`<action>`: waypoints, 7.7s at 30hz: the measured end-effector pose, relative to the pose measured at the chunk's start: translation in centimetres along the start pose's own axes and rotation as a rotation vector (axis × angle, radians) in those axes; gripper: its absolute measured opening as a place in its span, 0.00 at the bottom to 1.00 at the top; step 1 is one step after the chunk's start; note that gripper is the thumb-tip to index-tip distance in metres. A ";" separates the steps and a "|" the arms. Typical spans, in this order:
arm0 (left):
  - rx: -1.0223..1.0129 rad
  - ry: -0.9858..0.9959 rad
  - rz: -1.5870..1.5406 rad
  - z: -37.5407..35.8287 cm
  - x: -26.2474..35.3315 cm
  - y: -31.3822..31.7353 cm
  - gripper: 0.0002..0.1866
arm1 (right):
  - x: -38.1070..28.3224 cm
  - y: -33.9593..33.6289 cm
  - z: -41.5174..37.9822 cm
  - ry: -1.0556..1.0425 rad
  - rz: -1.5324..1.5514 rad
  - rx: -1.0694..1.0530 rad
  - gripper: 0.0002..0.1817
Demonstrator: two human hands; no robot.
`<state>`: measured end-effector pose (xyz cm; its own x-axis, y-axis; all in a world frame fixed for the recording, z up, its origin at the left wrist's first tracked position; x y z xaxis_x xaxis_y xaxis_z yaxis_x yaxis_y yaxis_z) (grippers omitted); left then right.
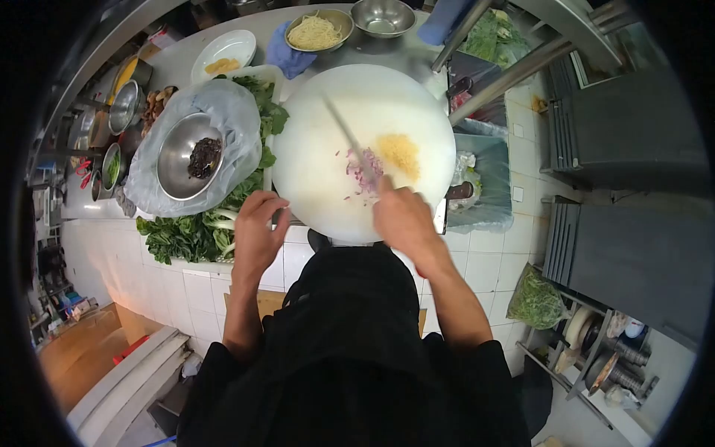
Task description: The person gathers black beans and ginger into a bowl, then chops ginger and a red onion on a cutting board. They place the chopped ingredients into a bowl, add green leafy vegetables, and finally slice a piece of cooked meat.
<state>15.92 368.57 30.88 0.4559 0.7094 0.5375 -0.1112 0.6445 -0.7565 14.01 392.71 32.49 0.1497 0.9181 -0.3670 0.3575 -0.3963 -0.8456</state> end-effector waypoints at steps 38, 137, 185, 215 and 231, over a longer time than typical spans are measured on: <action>0.102 -0.074 -0.136 -2.8 1.4 1.3 0.07 | -2.1 3.3 0.2 -0.161 -0.105 -0.021 0.11; -0.262 0.068 0.306 -0.8 2.3 9.1 0.41 | 6.5 -0.6 1.7 0.059 0.850 -0.482 0.19; 0.121 0.310 -0.095 2.4 5.1 6.9 0.36 | 9.0 -8.2 -1.5 -0.214 -0.247 0.347 0.26; -0.260 0.079 0.240 0.6 2.7 8.9 0.56 | 17.2 -7.3 -3.2 -0.253 -0.074 0.397 0.19; -0.333 -0.001 0.264 -2.7 1.6 8.0 0.62 | 12.7 -4.0 -2.6 -0.080 -0.235 0.490 0.13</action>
<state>18.11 374.06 24.71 0.4489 0.8384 0.3092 0.0671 0.3134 -0.9472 16.89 405.93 32.19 0.0407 0.9864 -0.1590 -0.1009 -0.1543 -0.9829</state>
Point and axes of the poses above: each hand's wrist, its own z-axis towards the middle knuckle, its own y-axis out of the palm, x = y × z, the point moved 2 cm from there along z, towards the middle knuckle, and after that the axes turned 12 degrees about y, right-handed, at the moved point
